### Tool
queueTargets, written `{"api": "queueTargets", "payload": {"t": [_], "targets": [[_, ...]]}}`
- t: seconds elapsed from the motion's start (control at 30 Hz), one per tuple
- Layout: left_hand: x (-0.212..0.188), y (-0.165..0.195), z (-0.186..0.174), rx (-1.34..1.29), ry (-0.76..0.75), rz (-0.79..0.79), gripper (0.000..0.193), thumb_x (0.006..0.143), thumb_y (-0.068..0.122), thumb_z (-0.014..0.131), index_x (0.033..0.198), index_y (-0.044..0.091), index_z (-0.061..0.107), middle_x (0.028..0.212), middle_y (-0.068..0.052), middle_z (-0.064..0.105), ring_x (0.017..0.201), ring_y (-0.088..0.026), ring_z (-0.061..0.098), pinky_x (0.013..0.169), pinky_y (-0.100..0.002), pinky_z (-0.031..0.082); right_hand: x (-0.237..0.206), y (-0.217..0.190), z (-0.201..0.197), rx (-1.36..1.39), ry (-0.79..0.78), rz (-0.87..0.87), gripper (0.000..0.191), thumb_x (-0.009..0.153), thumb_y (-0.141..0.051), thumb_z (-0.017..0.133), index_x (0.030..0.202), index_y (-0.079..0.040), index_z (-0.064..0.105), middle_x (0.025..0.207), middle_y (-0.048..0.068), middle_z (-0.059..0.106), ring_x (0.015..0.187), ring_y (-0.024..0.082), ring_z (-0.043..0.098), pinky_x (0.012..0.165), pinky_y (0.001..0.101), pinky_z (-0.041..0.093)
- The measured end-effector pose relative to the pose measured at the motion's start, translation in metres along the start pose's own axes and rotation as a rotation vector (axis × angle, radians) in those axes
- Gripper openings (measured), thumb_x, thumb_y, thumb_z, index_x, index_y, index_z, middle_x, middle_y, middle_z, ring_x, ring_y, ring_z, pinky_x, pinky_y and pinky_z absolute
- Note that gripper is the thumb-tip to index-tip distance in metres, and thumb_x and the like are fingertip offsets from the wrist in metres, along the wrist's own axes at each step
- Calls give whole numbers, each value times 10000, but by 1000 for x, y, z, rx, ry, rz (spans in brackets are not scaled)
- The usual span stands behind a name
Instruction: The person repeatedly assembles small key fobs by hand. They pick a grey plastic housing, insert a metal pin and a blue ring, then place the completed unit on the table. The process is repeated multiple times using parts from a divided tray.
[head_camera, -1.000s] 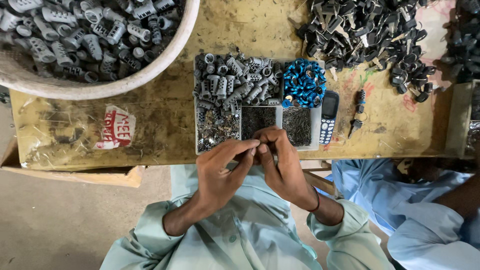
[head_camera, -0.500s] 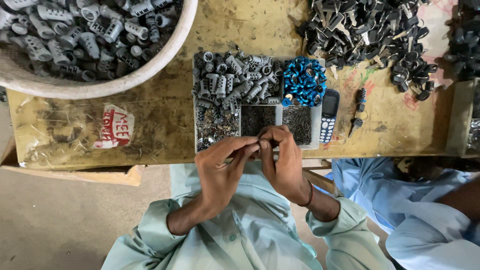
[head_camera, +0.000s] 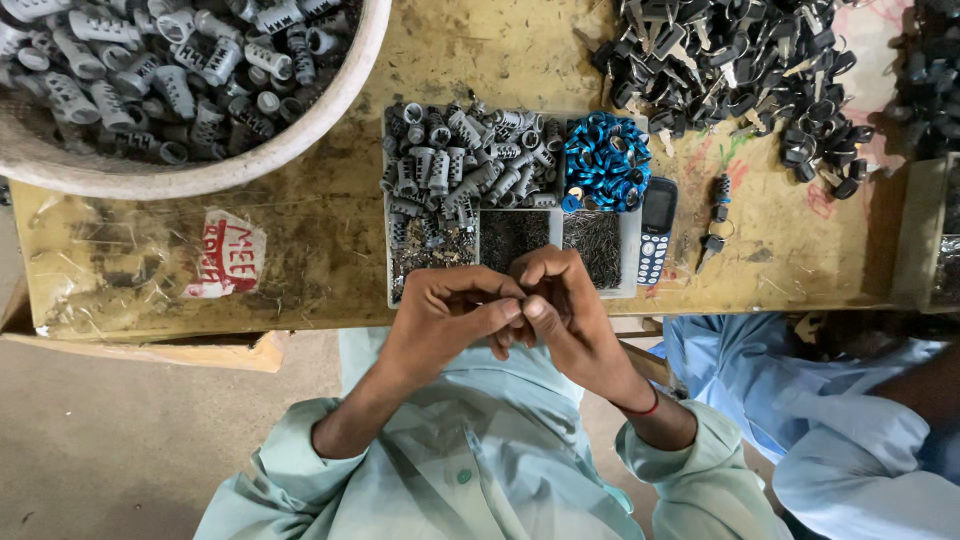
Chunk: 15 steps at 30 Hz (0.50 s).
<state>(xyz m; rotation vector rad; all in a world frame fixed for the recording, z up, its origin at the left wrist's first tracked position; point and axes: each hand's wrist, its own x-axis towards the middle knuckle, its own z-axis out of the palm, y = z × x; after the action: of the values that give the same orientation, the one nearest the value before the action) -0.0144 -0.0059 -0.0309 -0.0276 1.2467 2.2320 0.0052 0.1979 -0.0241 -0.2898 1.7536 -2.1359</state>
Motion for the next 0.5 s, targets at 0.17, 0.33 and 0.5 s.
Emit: {"api": "queueTargets", "payload": {"t": [0.17,0.33,0.5], "targets": [[-5,-4,4,108,10,130,106,1014,11,624,1039,-71,686,857,-103,729,735,-129,724,619,-274,629,7,-2,-4,179,-51,98,181,1118,-165,527,1243,-67,441,1213,78,503,908,91,538,731,247,481],[-4,-3,15,152,70,158,114,1025,19,620,1041,-73,685,843,-81,717,709,-108,711,622,-254,613,9,-1,-4,334,-38,139,222,1099,-258,565,1190,-88,454,1159,66,566,831,115,626,661,232,476],[-5,7,17,234,74,119,119,977,12,669,1063,-64,702,872,-75,745,723,-86,715,632,-242,621,9,3,-18,154,-22,72,223,1112,-220,609,1211,-74,474,1154,59,565,900,89,561,713,250,487]]}}
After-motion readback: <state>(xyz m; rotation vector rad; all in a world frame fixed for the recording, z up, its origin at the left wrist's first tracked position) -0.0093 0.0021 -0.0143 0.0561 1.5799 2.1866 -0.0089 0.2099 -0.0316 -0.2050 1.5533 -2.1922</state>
